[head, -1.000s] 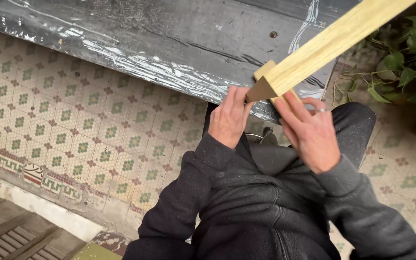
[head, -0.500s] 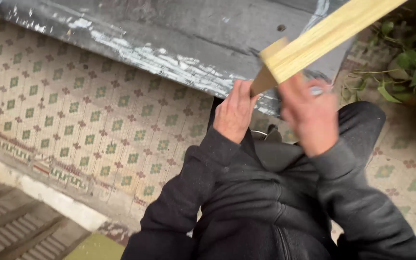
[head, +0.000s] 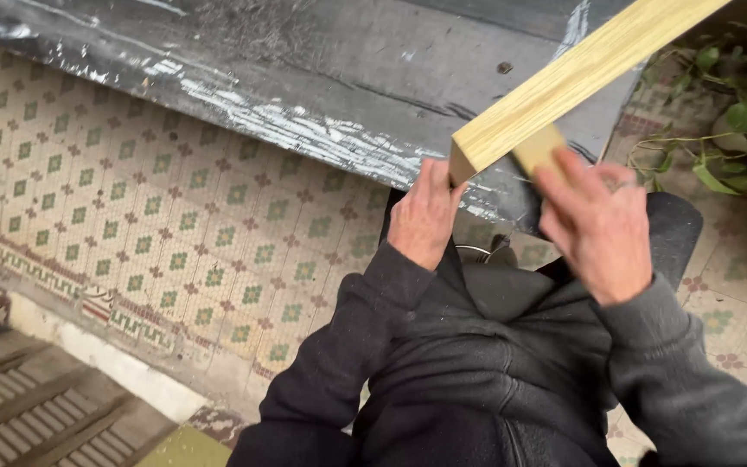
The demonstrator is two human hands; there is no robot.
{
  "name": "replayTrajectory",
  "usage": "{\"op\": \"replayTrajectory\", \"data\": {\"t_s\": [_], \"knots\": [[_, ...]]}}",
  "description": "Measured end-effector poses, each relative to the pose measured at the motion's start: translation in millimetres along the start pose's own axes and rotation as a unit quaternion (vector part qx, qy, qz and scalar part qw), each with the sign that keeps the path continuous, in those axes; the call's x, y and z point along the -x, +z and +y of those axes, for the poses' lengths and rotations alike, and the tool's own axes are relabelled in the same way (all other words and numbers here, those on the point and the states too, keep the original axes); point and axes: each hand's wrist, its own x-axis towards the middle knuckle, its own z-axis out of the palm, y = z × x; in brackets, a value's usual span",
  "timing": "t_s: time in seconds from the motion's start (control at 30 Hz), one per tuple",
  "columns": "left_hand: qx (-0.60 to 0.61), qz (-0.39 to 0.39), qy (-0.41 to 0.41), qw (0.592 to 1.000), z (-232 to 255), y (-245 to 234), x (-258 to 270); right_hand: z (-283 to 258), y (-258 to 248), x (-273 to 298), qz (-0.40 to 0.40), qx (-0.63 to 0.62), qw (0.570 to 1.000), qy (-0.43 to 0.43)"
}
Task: Sanding the surfaces and edges of a wooden picture frame using a sanding block.
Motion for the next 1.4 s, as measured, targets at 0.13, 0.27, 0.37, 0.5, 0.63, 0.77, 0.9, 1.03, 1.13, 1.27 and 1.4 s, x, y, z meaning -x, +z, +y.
{"op": "replayTrajectory", "data": {"t_s": [0.13,0.27,0.37,0.5,0.63,0.77,0.9,1.03,1.13,1.27,1.4], "knots": [[-0.036,0.036,0.034,0.998,-2,11,-6,-15,2,-12,0.044,0.027,0.999,0.012],[-0.027,0.016,0.002,1.000,-2,2,-1,-9,-4,-1,0.000,-0.035,0.997,-0.062],[0.011,-0.005,0.016,1.000,1,1,4,-7,-7,-5,0.004,0.028,0.999,0.028],[-0.019,0.030,0.034,0.999,0,8,-10,-4,-7,-3,0.024,0.004,1.000,-0.016],[0.010,-0.017,0.012,1.000,-16,16,3,32,-19,-6,0.009,0.023,1.000,0.020],[-0.006,-0.042,0.002,0.999,-8,16,-9,2,-9,-19,0.070,0.053,0.995,0.038],[-0.056,0.017,0.022,0.998,-11,10,-4,15,-14,-7,0.002,-0.042,0.999,-0.021],[-0.006,-0.087,-0.042,0.995,-9,10,2,13,-15,-17,0.087,0.057,0.994,0.040],[-0.011,0.049,0.047,0.998,-3,7,-1,-6,-8,-11,0.015,-0.013,0.997,-0.068],[-0.031,-0.005,-0.009,0.999,-8,6,4,28,-20,-2,0.010,-0.090,0.995,-0.042],[-0.049,0.012,0.027,0.998,-9,12,2,12,-14,-14,0.056,0.037,0.998,0.020]]}}
